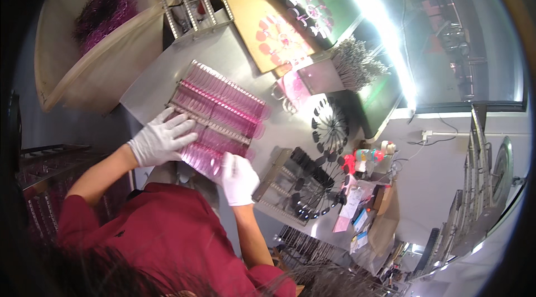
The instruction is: The person assembles decorative items by inserting pink and black plastic pieces into metal racks on a workbench. They handle the pieces one at a time, arranging them in rows and occasionally adjusting the rack position.
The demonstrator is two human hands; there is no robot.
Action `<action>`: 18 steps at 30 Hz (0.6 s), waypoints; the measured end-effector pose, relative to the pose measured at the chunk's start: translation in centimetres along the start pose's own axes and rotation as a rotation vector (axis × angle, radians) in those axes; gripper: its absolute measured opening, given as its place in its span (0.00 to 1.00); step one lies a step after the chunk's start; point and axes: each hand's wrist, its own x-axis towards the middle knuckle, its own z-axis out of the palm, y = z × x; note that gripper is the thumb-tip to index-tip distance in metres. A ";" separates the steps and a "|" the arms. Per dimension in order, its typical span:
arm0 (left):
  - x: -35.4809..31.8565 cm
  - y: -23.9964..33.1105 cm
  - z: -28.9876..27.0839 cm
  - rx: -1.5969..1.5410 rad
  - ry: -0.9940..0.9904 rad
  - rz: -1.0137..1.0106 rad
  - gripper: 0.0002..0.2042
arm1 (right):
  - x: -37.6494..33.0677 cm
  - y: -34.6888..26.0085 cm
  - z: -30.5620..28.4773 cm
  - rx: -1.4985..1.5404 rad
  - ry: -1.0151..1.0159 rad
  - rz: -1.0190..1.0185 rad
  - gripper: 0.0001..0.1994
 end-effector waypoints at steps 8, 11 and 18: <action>13.1 0.6 -3.4 -0.077 0.224 0.146 0.36 | 10.1 8.4 1.4 -0.264 -0.043 -0.482 0.31; 23.1 2.8 -3.4 -0.128 0.379 0.302 0.17 | 9.7 11.0 0.3 0.019 0.098 -0.307 0.25; 48.7 1.4 3.4 -0.504 0.589 -0.278 0.13 | -0.9 15.6 1.2 0.307 -0.484 0.205 0.20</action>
